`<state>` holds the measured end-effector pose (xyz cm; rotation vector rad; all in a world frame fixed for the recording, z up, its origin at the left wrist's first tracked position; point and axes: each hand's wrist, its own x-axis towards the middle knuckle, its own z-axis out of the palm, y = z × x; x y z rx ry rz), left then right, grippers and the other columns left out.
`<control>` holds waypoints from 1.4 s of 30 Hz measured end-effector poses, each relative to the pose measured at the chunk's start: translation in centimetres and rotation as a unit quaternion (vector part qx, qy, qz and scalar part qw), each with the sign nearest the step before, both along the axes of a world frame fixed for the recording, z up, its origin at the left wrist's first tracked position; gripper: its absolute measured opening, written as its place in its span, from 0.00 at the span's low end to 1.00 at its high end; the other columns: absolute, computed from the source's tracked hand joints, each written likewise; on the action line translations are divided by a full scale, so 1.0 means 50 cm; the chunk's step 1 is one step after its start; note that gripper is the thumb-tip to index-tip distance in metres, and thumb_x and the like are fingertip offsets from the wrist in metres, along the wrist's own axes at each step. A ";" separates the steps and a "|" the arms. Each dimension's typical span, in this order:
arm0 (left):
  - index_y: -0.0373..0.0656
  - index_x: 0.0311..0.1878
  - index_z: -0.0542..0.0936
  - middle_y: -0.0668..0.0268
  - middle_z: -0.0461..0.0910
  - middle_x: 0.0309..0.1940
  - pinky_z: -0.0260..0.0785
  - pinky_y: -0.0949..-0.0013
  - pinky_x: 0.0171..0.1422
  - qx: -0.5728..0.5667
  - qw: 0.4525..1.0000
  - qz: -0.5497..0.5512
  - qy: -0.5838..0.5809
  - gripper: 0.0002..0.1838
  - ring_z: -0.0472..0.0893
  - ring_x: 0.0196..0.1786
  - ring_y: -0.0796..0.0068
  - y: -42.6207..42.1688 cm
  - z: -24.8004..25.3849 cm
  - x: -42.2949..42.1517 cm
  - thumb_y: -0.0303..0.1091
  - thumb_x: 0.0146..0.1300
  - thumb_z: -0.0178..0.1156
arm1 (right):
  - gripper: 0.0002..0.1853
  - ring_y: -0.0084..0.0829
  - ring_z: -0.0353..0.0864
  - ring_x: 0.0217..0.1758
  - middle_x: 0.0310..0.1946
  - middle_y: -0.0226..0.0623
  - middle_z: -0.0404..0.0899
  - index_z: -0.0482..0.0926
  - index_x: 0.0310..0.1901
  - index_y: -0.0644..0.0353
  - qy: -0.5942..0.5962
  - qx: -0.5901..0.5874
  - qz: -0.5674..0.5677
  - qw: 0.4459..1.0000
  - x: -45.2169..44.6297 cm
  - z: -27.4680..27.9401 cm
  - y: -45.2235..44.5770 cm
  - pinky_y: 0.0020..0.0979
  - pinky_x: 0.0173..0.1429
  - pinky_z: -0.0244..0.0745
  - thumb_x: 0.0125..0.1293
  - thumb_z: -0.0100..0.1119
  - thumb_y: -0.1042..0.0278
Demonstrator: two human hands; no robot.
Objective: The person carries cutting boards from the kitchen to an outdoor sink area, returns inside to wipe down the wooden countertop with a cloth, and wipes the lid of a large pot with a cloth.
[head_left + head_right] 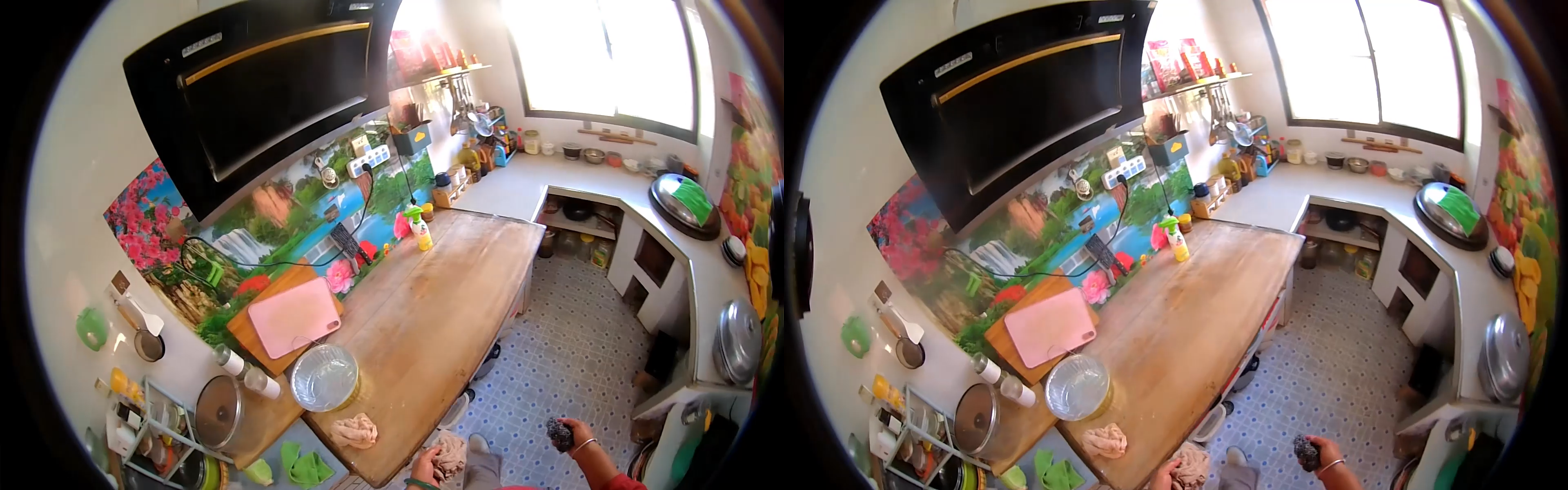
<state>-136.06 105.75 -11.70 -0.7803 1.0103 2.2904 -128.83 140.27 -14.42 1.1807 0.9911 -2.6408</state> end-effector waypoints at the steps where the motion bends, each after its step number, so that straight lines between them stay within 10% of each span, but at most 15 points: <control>1: 0.46 0.31 0.73 0.64 0.74 0.13 0.47 0.83 0.06 0.003 1.000 0.008 -0.003 0.14 0.66 0.08 0.82 0.007 -0.013 -0.030 0.46 0.60 0.49 | 0.11 0.40 0.76 0.25 0.27 0.44 0.77 0.75 0.35 0.64 0.001 -0.023 0.003 1.000 -0.037 -0.009 0.003 0.40 0.25 0.74 0.54 0.50 0.66; 4: 0.40 0.43 0.75 0.61 0.78 0.34 0.72 0.70 0.31 0.007 0.997 0.040 0.062 0.15 0.80 0.34 0.69 0.028 -0.003 -0.162 0.38 0.56 0.53 | 0.11 0.39 0.76 0.27 0.28 0.43 0.77 0.75 0.34 0.63 -0.009 -0.076 0.054 0.996 -0.162 -0.098 0.030 0.38 0.27 0.74 0.55 0.49 0.65; 14: 0.37 0.41 0.75 0.63 0.77 0.28 0.72 0.71 0.28 -0.021 1.000 -0.015 0.013 0.12 0.79 0.28 0.73 0.145 0.084 -0.544 0.32 0.55 0.54 | 0.17 0.40 0.76 0.30 0.31 0.41 0.77 0.74 0.42 0.63 0.005 0.044 -0.031 0.999 -0.529 -0.037 0.142 0.39 0.33 0.75 0.48 0.49 0.69; 19: 0.41 0.43 0.74 0.63 0.76 0.23 0.55 0.73 0.04 -0.130 0.991 0.039 -0.015 0.15 0.73 0.12 0.74 0.174 -0.054 -0.659 0.37 0.53 0.56 | 0.20 0.39 0.76 0.31 0.32 0.42 0.75 0.74 0.42 0.64 0.001 0.156 0.015 0.988 -0.737 -0.048 0.180 0.38 0.37 0.75 0.44 0.50 0.69; 23: 0.42 0.44 0.74 0.64 0.76 0.22 0.53 0.75 0.04 -0.138 0.986 0.087 -0.033 0.15 0.69 0.08 0.76 0.179 -0.089 -0.706 0.37 0.54 0.55 | 0.23 0.38 0.76 0.35 0.35 0.44 0.74 0.71 0.47 0.68 0.065 0.310 0.074 0.946 -0.954 -0.075 0.267 0.34 0.41 0.75 0.43 0.48 0.76; 31: 0.38 0.48 0.73 0.62 0.77 0.36 0.70 0.72 0.30 -0.176 0.943 0.283 -0.007 0.18 0.77 0.32 0.75 0.219 -0.086 -0.790 0.32 0.53 0.56 | 0.24 0.34 0.76 0.30 0.35 0.42 0.72 0.67 0.51 0.63 0.188 0.281 0.239 0.910 -1.374 -0.061 0.252 0.32 0.31 0.76 0.48 0.47 0.78; 34: 0.36 0.49 0.72 0.61 0.77 0.39 0.71 0.73 0.36 -0.266 0.915 0.302 0.012 0.20 0.77 0.37 0.74 0.235 -0.118 -0.789 0.29 0.51 0.59 | 0.25 0.40 0.77 0.34 0.40 0.46 0.71 0.66 0.52 0.61 0.114 0.417 0.251 0.866 -1.460 -0.143 0.256 0.37 0.37 0.76 0.47 0.49 0.77; 35: 0.37 0.50 0.72 0.61 0.77 0.40 0.71 0.73 0.39 -0.321 0.903 0.285 0.017 0.21 0.77 0.39 0.74 0.235 -0.128 -0.779 0.27 0.50 0.60 | 0.26 0.44 0.76 0.37 0.43 0.49 0.71 0.66 0.52 0.60 0.186 0.702 0.233 0.647 -1.465 -0.098 0.224 0.39 0.41 0.74 0.46 0.51 0.77; 37: 0.36 0.50 0.72 0.60 0.77 0.42 0.70 0.72 0.47 -0.411 0.877 0.247 0.029 0.24 0.77 0.43 0.72 0.217 -0.192 -0.758 0.25 0.46 0.62 | 0.26 0.50 0.73 0.43 0.47 0.52 0.70 0.67 0.50 0.59 0.284 0.842 0.228 0.398 -1.473 0.000 0.120 0.40 0.49 0.70 0.44 0.55 0.77; 42: 0.36 0.49 0.72 0.59 0.77 0.42 0.69 0.70 0.48 -0.499 0.842 0.207 -0.009 0.25 0.77 0.43 0.71 0.187 -0.169 -0.731 0.29 0.45 0.64 | 0.16 0.45 0.74 0.44 0.41 0.44 0.75 0.74 0.39 0.61 0.415 0.597 0.418 0.544 -1.489 0.090 -0.134 0.35 0.47 0.71 0.45 0.57 0.74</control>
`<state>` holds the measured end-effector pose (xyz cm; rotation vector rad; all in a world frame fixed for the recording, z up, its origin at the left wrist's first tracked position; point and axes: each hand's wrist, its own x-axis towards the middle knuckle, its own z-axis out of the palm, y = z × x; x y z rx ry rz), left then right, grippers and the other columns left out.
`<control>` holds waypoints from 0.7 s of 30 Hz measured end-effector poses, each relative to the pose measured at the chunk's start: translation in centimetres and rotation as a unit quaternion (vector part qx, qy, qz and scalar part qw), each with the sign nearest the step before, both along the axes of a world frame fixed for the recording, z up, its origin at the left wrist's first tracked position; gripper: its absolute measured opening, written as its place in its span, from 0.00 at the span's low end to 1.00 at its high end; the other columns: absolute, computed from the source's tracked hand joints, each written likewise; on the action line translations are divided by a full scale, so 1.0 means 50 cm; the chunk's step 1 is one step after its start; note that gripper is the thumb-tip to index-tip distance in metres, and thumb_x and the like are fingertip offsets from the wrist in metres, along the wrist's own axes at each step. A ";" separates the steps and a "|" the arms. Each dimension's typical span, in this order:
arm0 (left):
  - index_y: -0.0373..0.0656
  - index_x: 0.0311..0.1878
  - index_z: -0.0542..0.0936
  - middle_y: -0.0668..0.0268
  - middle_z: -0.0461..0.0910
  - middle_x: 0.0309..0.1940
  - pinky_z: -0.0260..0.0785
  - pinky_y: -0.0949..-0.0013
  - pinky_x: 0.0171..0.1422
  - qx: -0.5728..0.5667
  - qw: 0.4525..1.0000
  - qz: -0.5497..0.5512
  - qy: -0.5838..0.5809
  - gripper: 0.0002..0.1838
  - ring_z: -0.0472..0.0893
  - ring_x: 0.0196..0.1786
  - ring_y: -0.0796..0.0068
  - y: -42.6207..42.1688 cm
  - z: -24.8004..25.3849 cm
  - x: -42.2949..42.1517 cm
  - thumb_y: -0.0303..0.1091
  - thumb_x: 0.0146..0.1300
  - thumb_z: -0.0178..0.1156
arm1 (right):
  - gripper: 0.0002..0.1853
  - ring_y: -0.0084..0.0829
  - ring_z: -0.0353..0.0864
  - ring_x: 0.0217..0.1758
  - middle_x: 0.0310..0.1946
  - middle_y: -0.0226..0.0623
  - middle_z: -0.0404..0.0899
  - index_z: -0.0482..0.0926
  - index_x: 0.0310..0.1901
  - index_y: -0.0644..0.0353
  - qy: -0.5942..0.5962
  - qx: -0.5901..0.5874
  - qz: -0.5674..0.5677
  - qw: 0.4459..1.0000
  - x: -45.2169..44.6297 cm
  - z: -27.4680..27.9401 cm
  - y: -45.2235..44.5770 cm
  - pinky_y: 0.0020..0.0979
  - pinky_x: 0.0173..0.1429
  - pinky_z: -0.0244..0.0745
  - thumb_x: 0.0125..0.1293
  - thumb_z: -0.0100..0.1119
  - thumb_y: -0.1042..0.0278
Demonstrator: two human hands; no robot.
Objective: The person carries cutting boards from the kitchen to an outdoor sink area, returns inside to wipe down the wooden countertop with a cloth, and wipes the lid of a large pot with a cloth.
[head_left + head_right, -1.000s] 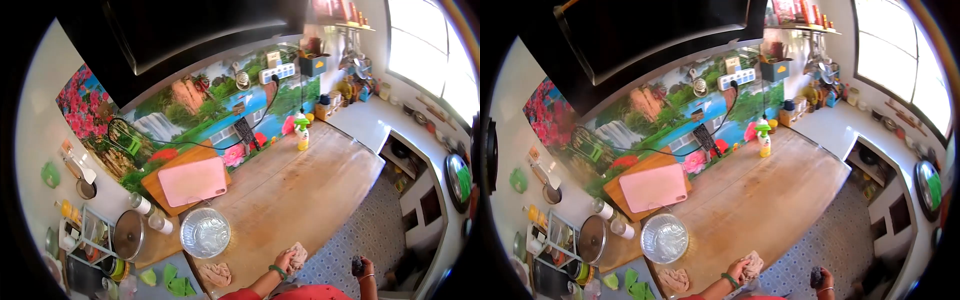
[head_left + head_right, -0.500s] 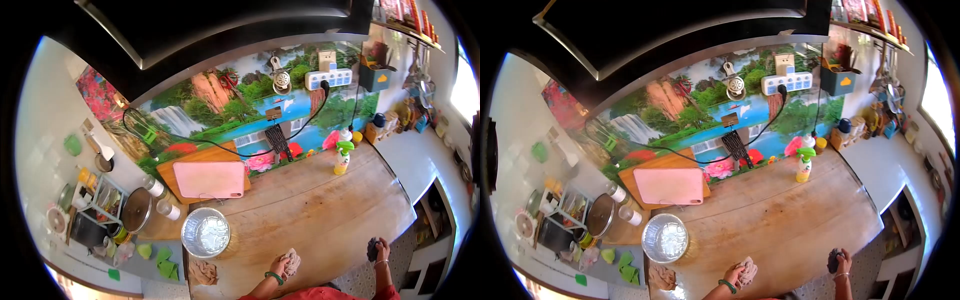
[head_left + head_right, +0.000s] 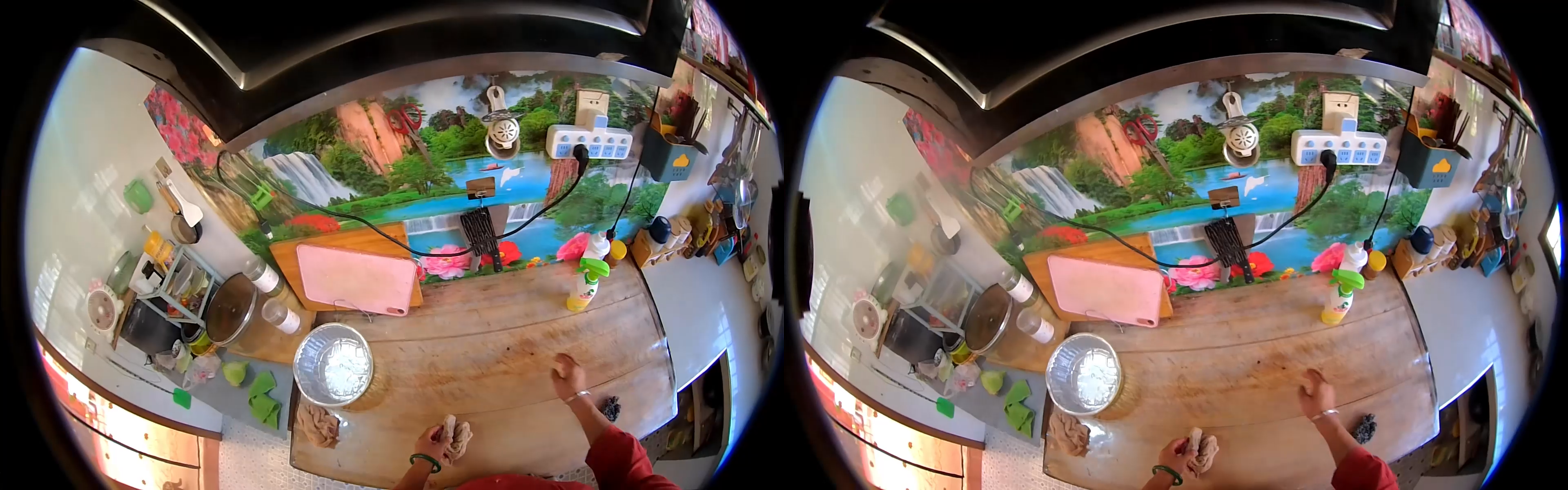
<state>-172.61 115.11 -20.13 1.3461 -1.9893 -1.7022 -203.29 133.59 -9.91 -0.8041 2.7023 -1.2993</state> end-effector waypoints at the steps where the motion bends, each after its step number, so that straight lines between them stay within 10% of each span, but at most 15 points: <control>1: 0.36 0.49 0.72 0.59 0.78 0.41 0.69 0.70 0.48 -0.025 0.998 -0.044 -0.035 0.25 0.78 0.43 0.71 -0.014 -0.006 0.005 0.32 0.46 0.65 | 0.14 0.43 0.76 0.41 0.39 0.44 0.76 0.74 0.38 0.60 -0.017 -0.008 0.031 0.999 0.002 0.011 -0.056 0.34 0.44 0.72 0.46 0.57 0.73; 11: 0.37 0.46 0.74 0.60 0.79 0.38 0.70 0.70 0.47 0.042 0.996 -0.076 -0.002 0.22 0.78 0.42 0.71 -0.130 -0.061 0.094 0.40 0.49 0.63 | 0.14 0.36 0.79 0.36 0.35 0.41 0.78 0.75 0.41 0.60 0.078 -0.097 0.245 0.961 -0.002 0.105 -0.613 0.32 0.39 0.75 0.50 0.57 0.73; 16: 0.37 0.46 0.74 0.60 0.79 0.39 0.70 0.70 0.47 0.095 0.994 -0.048 0.018 0.20 0.78 0.42 0.70 -0.160 -0.136 0.151 0.40 0.53 0.60 | 0.27 0.50 0.68 0.51 0.50 0.50 0.68 0.64 0.52 0.60 0.172 -0.047 0.110 0.978 -0.018 0.090 -0.796 0.40 0.52 0.67 0.47 0.58 0.72; 19: 0.37 0.47 0.73 0.58 0.77 0.43 0.68 0.70 0.51 0.066 0.990 -0.086 -0.088 0.18 0.76 0.46 0.69 -0.175 -0.103 0.160 0.39 0.57 0.56 | 0.31 0.51 0.66 0.54 0.52 0.51 0.65 0.61 0.55 0.62 0.160 -0.033 0.115 0.980 -0.014 0.066 -0.839 0.41 0.54 0.66 0.46 0.59 0.71; 21: 0.44 0.37 0.77 0.62 0.79 0.29 0.72 0.72 0.32 -0.159 0.980 0.023 0.114 0.09 0.78 0.29 0.71 -0.154 -0.152 0.163 0.37 0.56 0.55 | 0.32 0.51 0.65 0.55 0.52 0.53 0.65 0.58 0.56 0.67 0.154 -0.031 0.099 0.983 -0.009 0.067 -0.843 0.40 0.56 0.64 0.47 0.57 0.72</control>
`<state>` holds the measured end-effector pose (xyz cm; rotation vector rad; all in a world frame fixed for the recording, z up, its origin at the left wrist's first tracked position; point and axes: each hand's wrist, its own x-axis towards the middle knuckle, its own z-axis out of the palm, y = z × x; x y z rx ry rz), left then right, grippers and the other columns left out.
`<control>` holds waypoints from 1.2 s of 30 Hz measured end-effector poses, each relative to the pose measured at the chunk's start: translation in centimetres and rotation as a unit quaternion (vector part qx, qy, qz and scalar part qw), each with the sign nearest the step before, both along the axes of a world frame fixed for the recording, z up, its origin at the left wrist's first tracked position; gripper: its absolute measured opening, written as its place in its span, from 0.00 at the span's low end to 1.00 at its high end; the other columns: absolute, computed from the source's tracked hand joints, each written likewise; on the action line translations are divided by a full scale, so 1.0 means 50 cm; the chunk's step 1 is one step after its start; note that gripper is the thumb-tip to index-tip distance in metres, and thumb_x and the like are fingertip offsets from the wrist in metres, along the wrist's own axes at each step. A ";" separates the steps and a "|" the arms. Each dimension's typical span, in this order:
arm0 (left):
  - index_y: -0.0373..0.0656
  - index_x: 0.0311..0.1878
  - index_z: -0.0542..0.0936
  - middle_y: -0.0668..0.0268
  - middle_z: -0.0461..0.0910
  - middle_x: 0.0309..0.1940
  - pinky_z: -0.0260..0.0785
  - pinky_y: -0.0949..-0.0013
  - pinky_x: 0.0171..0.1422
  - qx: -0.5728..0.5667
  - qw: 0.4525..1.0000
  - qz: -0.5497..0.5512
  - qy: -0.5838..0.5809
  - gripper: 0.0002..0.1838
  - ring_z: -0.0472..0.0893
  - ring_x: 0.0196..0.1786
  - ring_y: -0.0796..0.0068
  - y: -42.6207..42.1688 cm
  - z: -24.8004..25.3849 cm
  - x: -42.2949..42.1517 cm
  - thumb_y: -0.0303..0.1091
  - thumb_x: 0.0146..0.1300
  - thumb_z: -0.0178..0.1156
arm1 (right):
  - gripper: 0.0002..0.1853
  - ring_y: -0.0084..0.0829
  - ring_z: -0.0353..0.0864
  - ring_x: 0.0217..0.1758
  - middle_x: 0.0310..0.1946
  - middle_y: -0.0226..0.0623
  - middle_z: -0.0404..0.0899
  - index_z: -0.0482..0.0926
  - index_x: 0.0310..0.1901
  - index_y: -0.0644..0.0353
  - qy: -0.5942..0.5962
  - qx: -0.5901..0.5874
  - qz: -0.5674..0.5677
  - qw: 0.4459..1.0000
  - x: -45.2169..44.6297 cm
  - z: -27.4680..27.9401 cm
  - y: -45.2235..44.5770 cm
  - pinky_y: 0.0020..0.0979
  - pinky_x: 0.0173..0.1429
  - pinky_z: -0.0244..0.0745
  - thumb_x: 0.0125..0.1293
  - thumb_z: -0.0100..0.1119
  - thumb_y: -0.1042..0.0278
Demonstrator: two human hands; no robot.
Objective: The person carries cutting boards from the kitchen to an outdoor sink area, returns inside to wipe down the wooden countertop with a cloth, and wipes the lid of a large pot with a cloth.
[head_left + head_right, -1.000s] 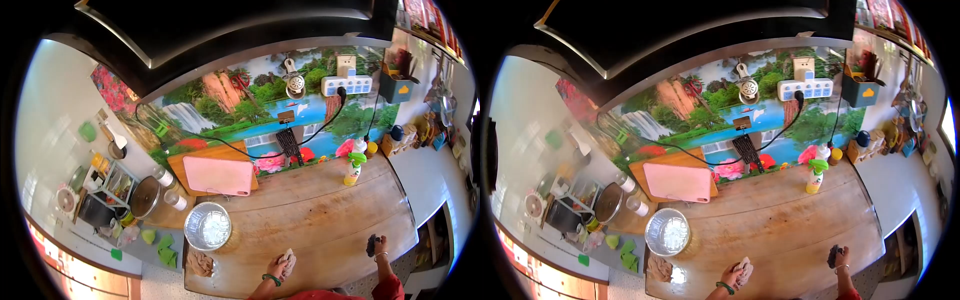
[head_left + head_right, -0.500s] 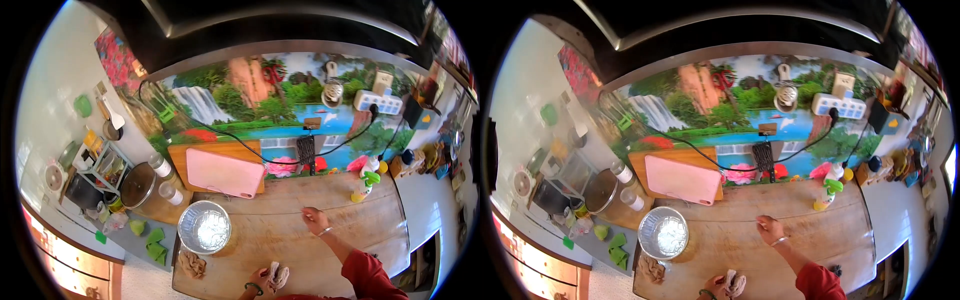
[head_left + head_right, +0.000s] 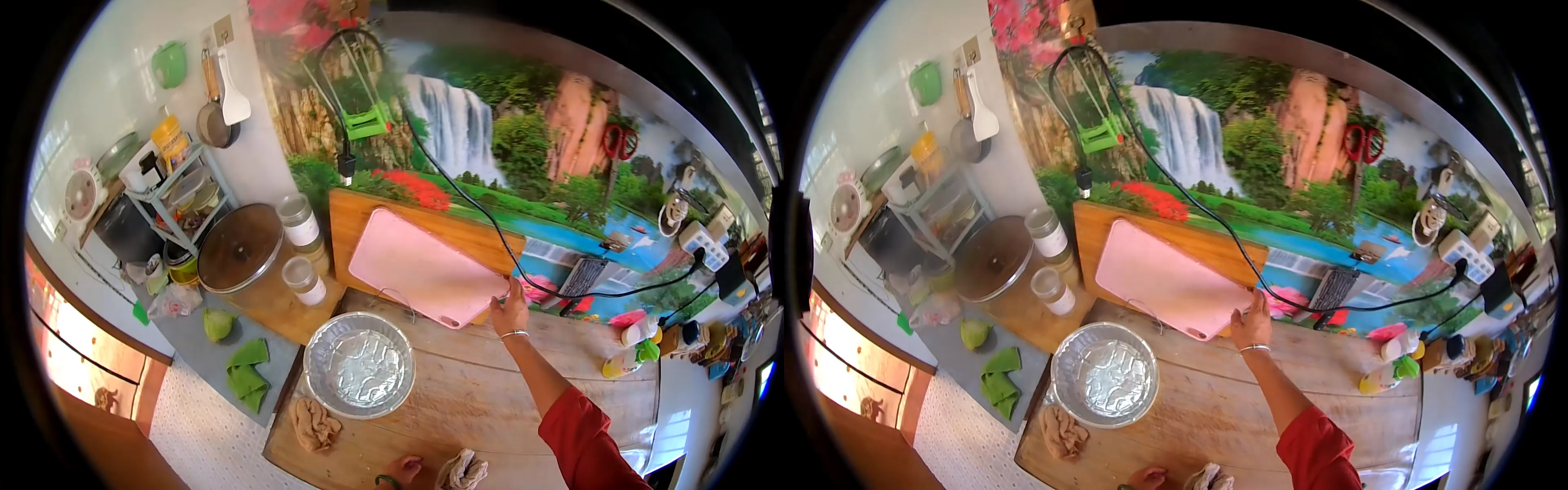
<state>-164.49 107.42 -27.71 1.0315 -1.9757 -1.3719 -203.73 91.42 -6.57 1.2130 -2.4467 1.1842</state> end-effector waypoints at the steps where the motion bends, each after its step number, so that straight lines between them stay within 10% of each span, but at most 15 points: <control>1: 0.44 0.37 0.77 0.62 0.79 0.29 0.72 0.72 0.32 0.005 1.000 0.003 0.001 0.09 0.78 0.29 0.71 0.000 -0.005 0.003 0.37 0.56 0.55 | 0.32 0.51 0.65 0.55 0.52 0.53 0.65 0.58 0.56 0.67 0.001 0.005 0.003 1.000 0.004 -0.013 -0.003 0.40 0.56 0.64 0.47 0.57 0.72; 3: 0.47 0.40 0.77 0.63 0.78 0.35 0.70 0.68 0.45 0.151 0.985 -0.020 -0.084 0.08 0.77 0.40 0.67 -0.001 0.025 0.006 0.32 0.55 0.56 | 0.31 0.50 0.67 0.51 0.49 0.51 0.67 0.60 0.54 0.65 0.007 -0.040 0.001 0.999 0.005 -0.015 -0.002 0.39 0.53 0.67 0.46 0.58 0.74; 15: 0.46 0.39 0.77 0.62 0.78 0.35 0.70 0.69 0.43 0.160 0.983 -0.021 -0.089 0.07 0.78 0.38 0.68 -0.012 0.064 -0.006 0.30 0.55 0.55 | 0.12 0.40 0.74 0.33 0.30 0.38 0.73 0.75 0.34 0.56 0.062 -0.050 0.043 0.996 0.009 0.031 0.017 0.35 0.35 0.71 0.45 0.62 0.69; 27: 0.47 0.36 0.78 0.64 0.78 0.30 0.71 0.70 0.38 0.147 0.985 -0.004 -0.096 0.06 0.77 0.33 0.71 -0.016 0.080 -0.013 0.29 0.54 0.56 | 0.14 0.39 0.76 0.32 0.28 0.37 0.77 0.77 0.34 0.57 0.051 0.001 0.243 0.969 0.027 0.124 -0.042 0.36 0.32 0.71 0.48 0.62 0.59; 36: 0.48 0.36 0.78 0.65 0.79 0.30 0.71 0.70 0.38 0.142 0.984 0.025 -0.109 0.06 0.78 0.33 0.69 -0.004 0.101 -0.014 0.32 0.54 0.56 | 0.13 0.41 0.76 0.23 0.16 0.40 0.74 0.77 0.24 0.55 0.053 0.159 0.168 0.971 0.046 0.104 -0.105 0.40 0.26 0.68 0.49 0.60 0.53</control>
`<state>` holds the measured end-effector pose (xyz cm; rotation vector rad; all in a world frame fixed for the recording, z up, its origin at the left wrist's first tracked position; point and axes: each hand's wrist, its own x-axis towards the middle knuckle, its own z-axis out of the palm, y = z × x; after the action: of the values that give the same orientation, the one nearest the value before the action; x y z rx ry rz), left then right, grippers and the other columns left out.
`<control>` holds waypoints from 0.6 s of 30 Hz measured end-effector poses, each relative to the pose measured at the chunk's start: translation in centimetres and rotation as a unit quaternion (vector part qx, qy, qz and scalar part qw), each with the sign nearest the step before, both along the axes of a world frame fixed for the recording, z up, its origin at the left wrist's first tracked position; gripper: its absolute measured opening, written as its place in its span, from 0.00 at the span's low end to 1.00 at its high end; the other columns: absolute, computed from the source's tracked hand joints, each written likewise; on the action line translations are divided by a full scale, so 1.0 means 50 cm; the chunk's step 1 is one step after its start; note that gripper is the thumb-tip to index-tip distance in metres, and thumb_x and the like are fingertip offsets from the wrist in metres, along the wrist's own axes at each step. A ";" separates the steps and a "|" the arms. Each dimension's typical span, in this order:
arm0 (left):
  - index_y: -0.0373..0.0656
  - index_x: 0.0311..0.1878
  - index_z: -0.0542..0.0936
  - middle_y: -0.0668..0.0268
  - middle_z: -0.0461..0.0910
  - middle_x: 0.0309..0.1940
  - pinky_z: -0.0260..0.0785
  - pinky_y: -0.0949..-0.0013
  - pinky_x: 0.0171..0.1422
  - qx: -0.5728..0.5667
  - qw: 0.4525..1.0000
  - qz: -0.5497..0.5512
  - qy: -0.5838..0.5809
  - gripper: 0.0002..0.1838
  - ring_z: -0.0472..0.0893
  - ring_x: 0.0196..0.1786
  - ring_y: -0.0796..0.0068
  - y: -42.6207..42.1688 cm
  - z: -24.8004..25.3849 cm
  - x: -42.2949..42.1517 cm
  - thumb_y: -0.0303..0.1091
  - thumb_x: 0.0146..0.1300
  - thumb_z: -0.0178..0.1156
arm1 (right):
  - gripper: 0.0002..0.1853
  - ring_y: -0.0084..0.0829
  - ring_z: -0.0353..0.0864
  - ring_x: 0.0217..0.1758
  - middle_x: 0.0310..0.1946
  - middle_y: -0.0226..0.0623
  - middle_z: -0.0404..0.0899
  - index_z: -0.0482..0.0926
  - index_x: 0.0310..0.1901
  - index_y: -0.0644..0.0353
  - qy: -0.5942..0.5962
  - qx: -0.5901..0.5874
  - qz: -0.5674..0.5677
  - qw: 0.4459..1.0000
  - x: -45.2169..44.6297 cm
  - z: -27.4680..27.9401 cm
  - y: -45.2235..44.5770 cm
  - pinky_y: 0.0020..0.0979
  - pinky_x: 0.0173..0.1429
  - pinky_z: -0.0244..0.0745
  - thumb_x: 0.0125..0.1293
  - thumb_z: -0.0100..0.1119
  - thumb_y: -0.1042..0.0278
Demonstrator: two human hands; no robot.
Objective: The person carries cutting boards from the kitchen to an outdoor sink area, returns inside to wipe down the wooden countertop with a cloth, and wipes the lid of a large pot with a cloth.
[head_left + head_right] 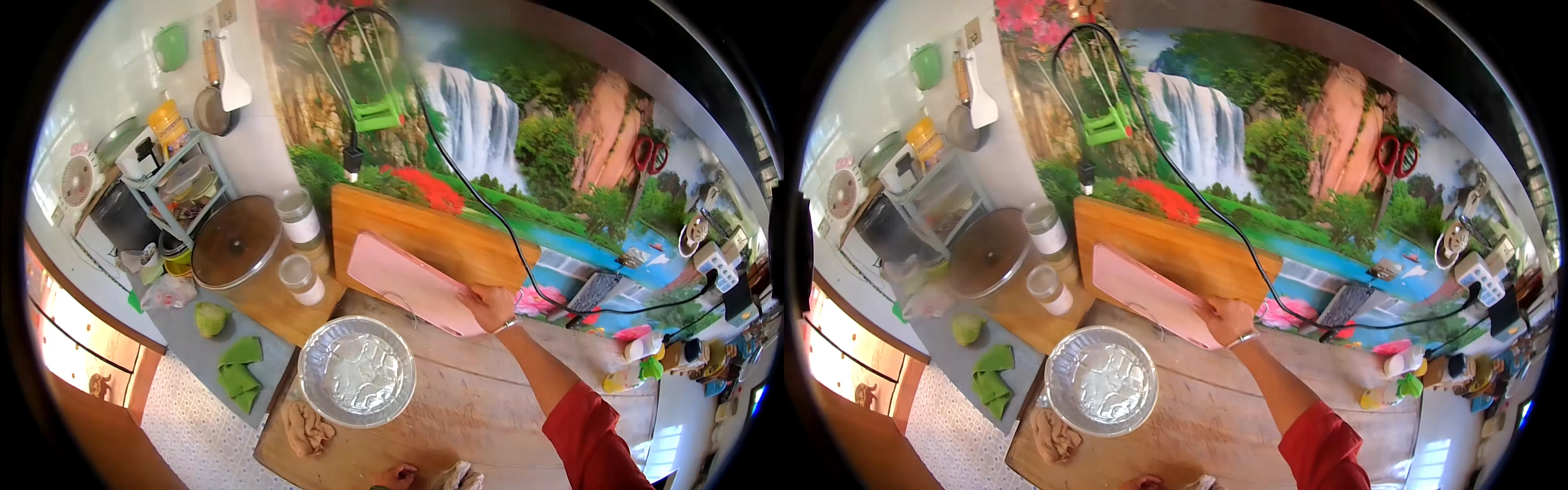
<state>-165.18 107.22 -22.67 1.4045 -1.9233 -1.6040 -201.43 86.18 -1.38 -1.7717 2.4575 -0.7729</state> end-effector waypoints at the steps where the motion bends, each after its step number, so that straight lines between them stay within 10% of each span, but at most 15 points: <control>1: 0.48 0.36 0.78 0.65 0.79 0.30 0.71 0.70 0.38 -0.005 1.000 0.007 0.002 0.06 0.78 0.33 0.69 -0.007 -0.003 -0.001 0.32 0.54 0.56 | 0.13 0.41 0.76 0.23 0.16 0.40 0.74 0.77 0.24 0.55 0.002 -0.005 0.007 1.000 0.004 -0.007 0.002 0.40 0.26 0.68 0.49 0.60 0.53; 10: 0.46 0.35 0.78 0.63 0.79 0.30 0.70 0.70 0.38 0.017 1.000 0.018 0.015 0.06 0.78 0.34 0.71 0.009 -0.052 0.002 0.30 0.53 0.55 | 0.15 0.33 0.63 0.13 0.12 0.44 0.66 0.71 0.17 0.62 -0.039 -0.105 -0.002 0.994 -0.066 0.085 0.116 0.31 0.19 0.57 0.49 0.63 0.62; 18: 0.46 0.34 0.78 0.61 0.79 0.31 0.70 0.68 0.41 0.044 0.999 0.003 -0.010 0.06 0.78 0.36 0.68 0.002 -0.028 0.001 0.33 0.54 0.55 | 0.15 0.17 0.54 0.16 0.09 0.24 0.57 0.66 0.13 0.64 -0.241 -0.119 -0.151 0.951 -0.060 0.113 0.471 0.27 0.20 0.48 0.47 0.62 0.70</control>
<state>-165.12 107.33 -24.04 1.4643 -1.8779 -1.6985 -204.42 109.72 4.24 -1.0732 2.3818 -1.3846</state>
